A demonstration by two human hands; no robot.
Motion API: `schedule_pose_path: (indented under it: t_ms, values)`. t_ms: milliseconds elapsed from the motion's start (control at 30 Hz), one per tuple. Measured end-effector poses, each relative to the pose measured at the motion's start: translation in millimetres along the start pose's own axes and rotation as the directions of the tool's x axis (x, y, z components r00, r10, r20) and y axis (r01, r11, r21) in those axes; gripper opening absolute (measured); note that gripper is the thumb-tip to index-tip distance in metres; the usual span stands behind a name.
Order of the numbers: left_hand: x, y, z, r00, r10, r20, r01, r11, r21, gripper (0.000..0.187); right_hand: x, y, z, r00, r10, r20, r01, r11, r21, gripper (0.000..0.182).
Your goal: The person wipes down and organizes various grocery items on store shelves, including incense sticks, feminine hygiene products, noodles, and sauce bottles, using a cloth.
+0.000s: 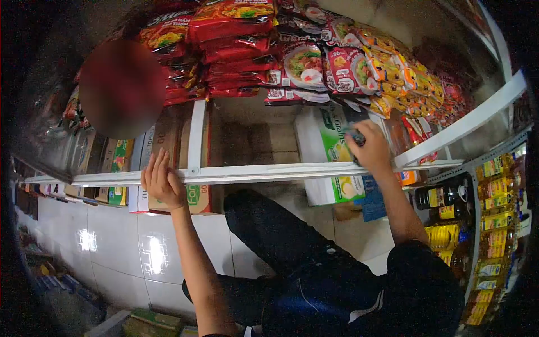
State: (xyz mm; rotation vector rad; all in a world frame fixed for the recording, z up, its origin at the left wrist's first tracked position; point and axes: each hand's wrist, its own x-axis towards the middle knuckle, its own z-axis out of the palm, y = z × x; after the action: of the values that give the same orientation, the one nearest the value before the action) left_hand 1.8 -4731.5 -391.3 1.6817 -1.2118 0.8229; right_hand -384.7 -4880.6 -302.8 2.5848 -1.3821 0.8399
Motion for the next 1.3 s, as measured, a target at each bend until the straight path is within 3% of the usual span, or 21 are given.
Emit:
schedule_pose_path:
  t_ms: [133,300,467,633,733,767,800,833,867,900,933,967,1000,1033,1067,1167,1200,1267,1300]
  values:
    - [1.4,1.0,-0.6,1.000,0.006,-0.015,-0.006,1.000,-0.013,0.032,33.7,-33.6,24.4,0.981,-0.186,0.063,0.179,0.979,0.102,0.021]
    - [3.8,2.1,-3.6,1.000,0.017,0.003,-0.017,0.999,-0.036,0.029,18.4,-40.2,14.7,0.971,-0.221,0.085,0.210,0.970,0.122,0.022]
    - [6.1,9.6,-12.2,0.997,-0.028,0.066,0.030,0.999,-0.028,0.029,25.0,-65.8,18.9,0.894,-0.428,0.134,0.371,0.873,0.317,0.024]
    - [8.0,18.3,-18.7,0.978,-0.165,0.132,0.176,0.981,-0.083,0.026,56.6,-120.0,55.0,0.846,-0.521,0.113,0.470,0.828,0.306,0.026]
    - [16.8,24.1,-24.6,0.940,-0.248,0.236,0.291,0.941,-0.170,0.021,64.8,-154.5,69.7,0.821,-0.568,0.066,0.490,0.759,0.429,0.030]
    - [22.4,33.4,-26.8,0.916,-0.271,0.297,0.344,0.910,-0.232,0.021,68.8,-161.5,76.1,0.864,-0.502,0.021,0.440,0.776,0.452,0.030]
    - [29.5,52.8,-25.5,0.954,-0.201,0.220,0.259,0.925,-0.278,0.026,69.4,-170.5,82.1,0.903,-0.430,-0.016,0.383,0.787,0.484,0.031]
    - [37.3,64.2,-20.4,0.977,-0.010,0.211,0.074,0.951,-0.299,0.035,71.6,-170.4,83.6,0.911,-0.411,-0.029,0.351,0.736,0.579,0.030]
    - [49.7,88.0,-24.8,0.964,0.112,0.242,-0.009,0.920,-0.391,0.043,76.6,-165.1,87.1,0.923,-0.385,0.011,0.258,0.639,0.725,0.027]
    - [56.1,103.7,-22.5,0.911,0.187,0.368,-0.012,0.903,-0.429,0.048,79.9,-156.2,95.7,0.943,-0.333,-0.011,0.203,0.550,0.810,0.023]
    - [57.1,113.3,-10.6,0.897,0.273,0.348,-0.074,0.868,-0.492,0.052,85.0,-144.9,103.3,0.953,-0.301,-0.009,0.133,0.395,0.909,0.020]
    - [52.7,118.4,3.3,0.871,0.295,0.393,-0.104,0.892,-0.440,0.053,85.8,-138.4,89.1,0.958,-0.283,0.056,0.049,0.351,0.935,0.019]
    - [50.6,120.9,14.0,0.843,0.310,0.440,-0.134,0.912,-0.387,0.055,89.7,-131.5,80.2,0.940,-0.333,0.073,0.060,0.370,0.927,0.017]
    - [53.4,122.2,16.7,0.832,0.247,0.497,-0.069,0.934,-0.350,0.056,91.1,-126.8,73.9,0.928,-0.356,0.105,0.071,0.448,0.891,0.014]
    - [58.5,121.8,18.9,0.816,0.178,0.550,-0.001,0.952,-0.306,0.056,93.0,-123.3,74.6,0.922,-0.386,0.036,0.163,0.470,0.868,0.012]
    - [66.8,118.3,20.1,0.810,0.165,0.563,0.002,0.959,-0.284,0.055,90.2,-122.7,75.1,0.933,-0.358,-0.037,0.214,0.469,0.857,0.010]
    - [64.6,113.6,20.3,0.811,0.151,0.565,-0.032,0.976,-0.215,0.057,89.1,-120.8,80.4,0.937,-0.348,-0.017,0.167,0.406,0.898,0.010]
    - [70.4,91.5,12.1,0.807,0.051,0.589,-0.027,0.998,-0.050,0.055,88.1,-119.0,82.7,0.934,-0.342,0.102,0.055,0.421,0.906,0.009]
    - [74.7,73.1,5.8,0.807,-0.031,0.589,0.011,0.999,0.038,0.054,86.7,-118.5,84.5,0.908,-0.400,0.123,0.076,0.446,0.892,0.008]
